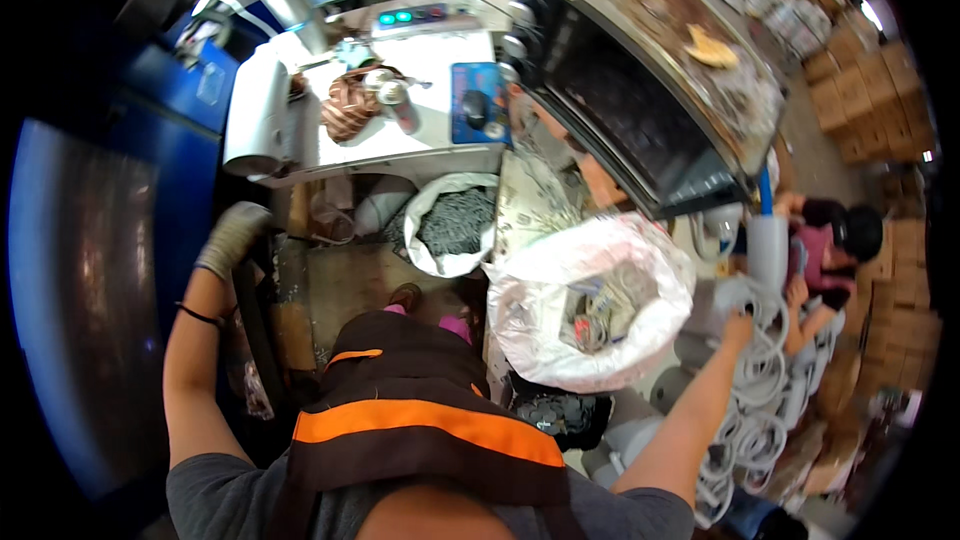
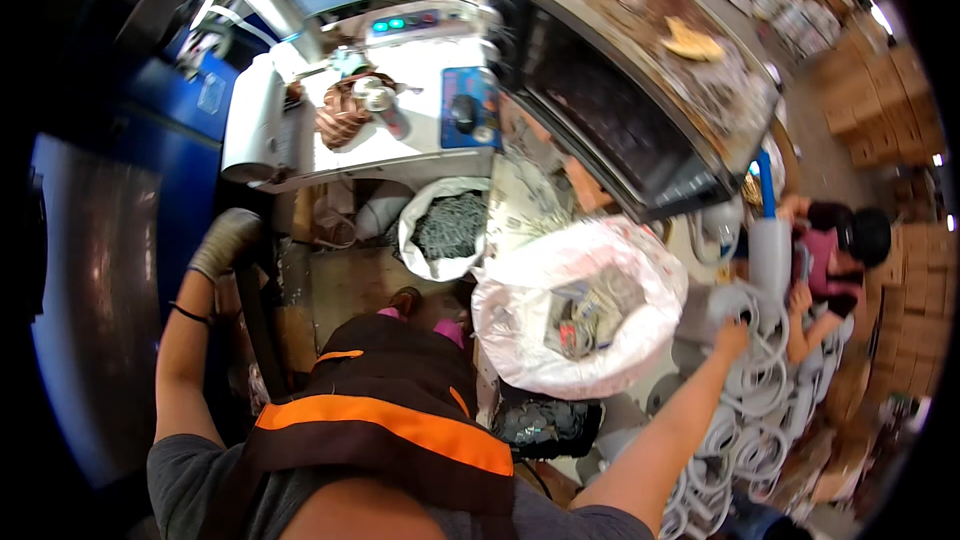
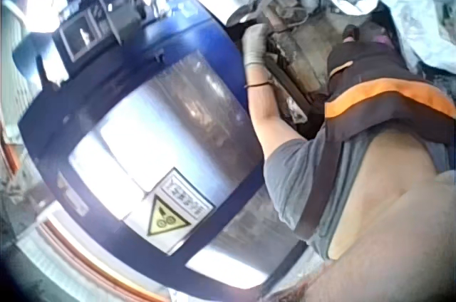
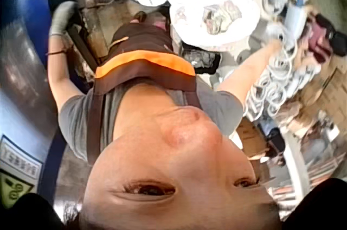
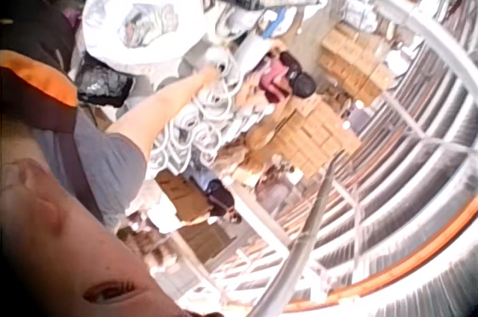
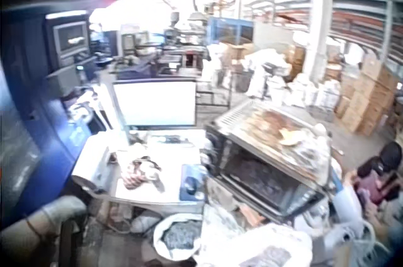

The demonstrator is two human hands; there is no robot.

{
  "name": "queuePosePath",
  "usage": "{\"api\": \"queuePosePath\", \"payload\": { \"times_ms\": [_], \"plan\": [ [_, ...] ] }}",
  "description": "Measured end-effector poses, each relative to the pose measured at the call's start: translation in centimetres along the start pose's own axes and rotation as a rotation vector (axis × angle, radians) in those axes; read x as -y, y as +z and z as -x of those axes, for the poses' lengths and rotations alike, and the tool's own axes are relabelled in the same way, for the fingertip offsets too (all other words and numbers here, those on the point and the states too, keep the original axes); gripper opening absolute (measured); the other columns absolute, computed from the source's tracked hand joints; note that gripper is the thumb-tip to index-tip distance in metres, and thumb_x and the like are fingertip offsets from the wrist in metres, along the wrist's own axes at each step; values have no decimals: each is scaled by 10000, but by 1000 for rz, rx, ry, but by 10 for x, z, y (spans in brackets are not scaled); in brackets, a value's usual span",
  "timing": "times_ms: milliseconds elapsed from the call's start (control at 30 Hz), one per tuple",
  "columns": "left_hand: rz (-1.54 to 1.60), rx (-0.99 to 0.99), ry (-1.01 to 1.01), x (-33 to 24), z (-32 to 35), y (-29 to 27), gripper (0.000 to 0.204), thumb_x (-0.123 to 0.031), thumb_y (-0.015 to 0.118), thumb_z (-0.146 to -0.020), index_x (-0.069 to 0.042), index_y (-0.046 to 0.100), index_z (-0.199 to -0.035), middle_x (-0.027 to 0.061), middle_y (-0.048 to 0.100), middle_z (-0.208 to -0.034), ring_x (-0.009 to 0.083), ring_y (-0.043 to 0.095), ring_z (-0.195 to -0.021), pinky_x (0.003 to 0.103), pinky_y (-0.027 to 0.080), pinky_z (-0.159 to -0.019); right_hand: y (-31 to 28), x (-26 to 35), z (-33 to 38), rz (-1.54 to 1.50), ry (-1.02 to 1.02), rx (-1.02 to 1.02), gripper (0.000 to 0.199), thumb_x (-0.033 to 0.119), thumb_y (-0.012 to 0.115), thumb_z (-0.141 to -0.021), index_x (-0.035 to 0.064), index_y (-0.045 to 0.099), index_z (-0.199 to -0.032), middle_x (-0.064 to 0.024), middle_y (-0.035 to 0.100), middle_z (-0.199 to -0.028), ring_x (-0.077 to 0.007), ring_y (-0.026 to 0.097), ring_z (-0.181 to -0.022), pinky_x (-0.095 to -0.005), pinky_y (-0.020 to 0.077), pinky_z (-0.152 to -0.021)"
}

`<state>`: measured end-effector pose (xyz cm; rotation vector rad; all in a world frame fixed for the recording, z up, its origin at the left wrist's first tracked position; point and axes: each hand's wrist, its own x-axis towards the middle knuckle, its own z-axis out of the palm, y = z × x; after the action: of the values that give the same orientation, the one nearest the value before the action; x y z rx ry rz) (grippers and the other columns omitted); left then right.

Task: The person removes a white plastic jug from a machine, trims excess material from the opening and a side hole with a handheld tool, presses a small plug into the side hole by hand, and places the jug into a cardboard box.

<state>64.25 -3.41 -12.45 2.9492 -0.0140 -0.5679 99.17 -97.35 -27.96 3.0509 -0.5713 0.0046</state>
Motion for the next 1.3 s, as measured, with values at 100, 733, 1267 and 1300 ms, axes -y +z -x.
{"api": "queuePosePath", "payload": {
  "times_ms": [100,733,1267,1300],
  "plan": [
    [-520,86,-277,72,74,-52,269,-177,511,-876,-111,511,-1137,59,565,-1125,201,566,-1019,342,456,-851,-40,22,37,-257,143,31,511,268,596,-850,-93,508,-1202,-254,572,-1196,-366,564,-1093,-406,456,-916],
    [1068,-1717,-452,314,92,-242,426,-352,721,-788,35,633,-941,57,604,-712,145,537,-622,292,440,-587,-124,521,499,-922,-920,422,301,232,574,-897,-36,603,-1031,-165,626,-927,-292,605,-839,-369,488,-772],
    [1382,-1434,248,129,369,-89,298,-254,594,-877,-73,528,-650,2,489,-515,98,411,-355,225,319,-334,-141,830,739,-846,-1636,1313,164,151,614,-887,33,621,-1000,-35,641,-800,-75,577,-688,-221,447,-613],
    [1442,-1340,440,116,391,-75,333,-282,593,-881,-60,539,-639,11,497,-516,109,412,-342,229,317,-307,-146,846,762,-835,-1650,1400,159,150,612,-885,31,615,-990,-25,628,-776,-71,559,-663,-215,432,-590]
  ]
}}
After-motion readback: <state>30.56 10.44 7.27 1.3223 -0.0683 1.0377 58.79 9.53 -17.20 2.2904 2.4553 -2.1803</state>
